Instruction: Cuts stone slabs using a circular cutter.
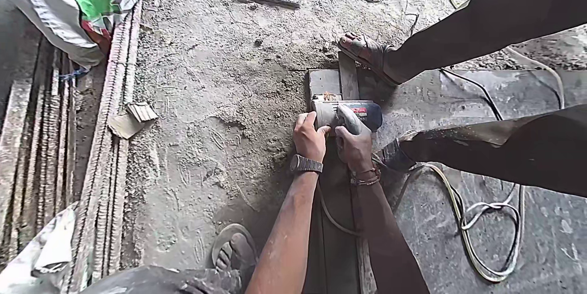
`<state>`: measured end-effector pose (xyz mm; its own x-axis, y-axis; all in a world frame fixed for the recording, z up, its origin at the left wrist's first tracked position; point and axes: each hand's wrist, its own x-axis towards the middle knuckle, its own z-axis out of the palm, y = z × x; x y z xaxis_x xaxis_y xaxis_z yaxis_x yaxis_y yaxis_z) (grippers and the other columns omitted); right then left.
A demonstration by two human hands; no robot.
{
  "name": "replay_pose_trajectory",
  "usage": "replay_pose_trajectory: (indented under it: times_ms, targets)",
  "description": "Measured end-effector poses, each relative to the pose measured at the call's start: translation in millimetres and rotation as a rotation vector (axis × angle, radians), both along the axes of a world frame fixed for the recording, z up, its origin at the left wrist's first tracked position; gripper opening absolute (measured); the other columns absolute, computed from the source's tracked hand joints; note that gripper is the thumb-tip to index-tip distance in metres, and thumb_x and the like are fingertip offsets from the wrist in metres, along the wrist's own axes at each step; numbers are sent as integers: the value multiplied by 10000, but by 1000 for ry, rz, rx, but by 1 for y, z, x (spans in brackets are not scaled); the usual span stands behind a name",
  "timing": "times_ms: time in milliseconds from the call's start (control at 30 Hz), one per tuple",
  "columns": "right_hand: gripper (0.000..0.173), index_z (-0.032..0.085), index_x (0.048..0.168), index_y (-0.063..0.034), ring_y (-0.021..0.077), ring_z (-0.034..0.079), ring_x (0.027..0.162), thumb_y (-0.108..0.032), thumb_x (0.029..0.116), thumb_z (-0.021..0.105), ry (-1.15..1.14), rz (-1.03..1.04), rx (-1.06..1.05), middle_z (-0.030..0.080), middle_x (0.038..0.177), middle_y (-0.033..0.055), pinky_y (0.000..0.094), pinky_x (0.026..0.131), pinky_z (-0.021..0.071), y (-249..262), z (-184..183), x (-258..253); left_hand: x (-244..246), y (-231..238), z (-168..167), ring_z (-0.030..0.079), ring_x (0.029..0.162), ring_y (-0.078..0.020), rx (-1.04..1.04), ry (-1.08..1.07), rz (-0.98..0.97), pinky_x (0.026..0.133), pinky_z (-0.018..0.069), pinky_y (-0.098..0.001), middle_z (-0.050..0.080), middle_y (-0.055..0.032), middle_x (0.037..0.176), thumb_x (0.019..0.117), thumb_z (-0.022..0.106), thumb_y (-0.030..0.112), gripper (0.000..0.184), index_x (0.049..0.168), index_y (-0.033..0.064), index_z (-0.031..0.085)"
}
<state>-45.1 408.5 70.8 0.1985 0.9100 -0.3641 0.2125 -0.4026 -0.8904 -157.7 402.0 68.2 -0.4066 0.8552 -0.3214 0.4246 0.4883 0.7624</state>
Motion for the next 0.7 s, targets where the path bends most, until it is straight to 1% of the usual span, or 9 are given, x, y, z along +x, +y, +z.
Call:
replay_pose_trajectory:
  times_ms: [67,167,233,300,433,500,567,667,700]
  targets:
    - [166,686,996,-10,111,591,510,-40,837,723,69,14,0,643,669,43,258,511,525,2,2,1,0,1,0,663,1141,-358,-3,0,-6,1009,533,-513,648,-213,1302,820,868,111,516,1287,-4,681]
    - [153,681,932,-64,100,566,509,-104,797,739,-84,14,37,607,651,8,290,517,506,2,1,0,-1,3,-1,666,1133,-359,3,2,-2,1000,536,-515,650,-215,1296,818,871,114,511,1281,0,687]
    - [177,689,942,-76,110,576,566,-139,786,746,-178,15,64,614,690,9,332,571,505,2,0,-2,-1,4,-1,659,1165,-354,4,3,2,1019,530,-511,650,-213,1303,820,870,118,505,1278,5,689]
    - [191,697,964,-74,113,590,594,-136,791,747,-239,11,88,625,709,12,347,587,510,3,0,-3,-1,5,-3,655,1169,-353,15,-2,5,1020,527,-510,650,-213,1298,819,871,121,506,1276,3,690]
    - [187,675,955,-76,131,588,627,-127,793,754,-321,-6,119,614,719,19,371,608,492,4,1,-8,-2,7,-3,657,1158,-360,21,4,2,1016,529,-510,649,-215,1297,818,874,128,512,1278,1,689]
    - [218,662,976,-70,150,591,637,-132,790,758,-341,-17,121,615,732,34,391,618,494,5,1,-9,-2,8,-2,662,1108,-359,20,11,-1,984,536,-508,647,-217,1290,822,872,136,515,1283,-1,686]
    - [276,656,1028,-67,168,606,656,-130,783,769,-345,-32,120,628,760,50,407,630,503,6,1,-10,-3,9,-2,655,1159,-363,17,7,-11,1019,526,-510,644,-218,1309,831,866,140,516,1291,-2,681]
    - [346,640,1115,-67,207,642,727,-130,803,775,-367,-36,84,664,822,75,447,673,518,8,5,-14,-6,9,-2,657,1138,-353,19,-5,-26,996,532,-504,639,-220,1312,832,866,151,533,1306,-1,674]
    - [360,636,1135,-63,217,649,744,-133,813,782,-377,-37,71,669,835,82,455,683,522,8,7,-14,-7,10,-2,652,1153,-346,14,-12,-37,1007,527,-500,635,-216,1319,834,864,153,536,1311,2,670]
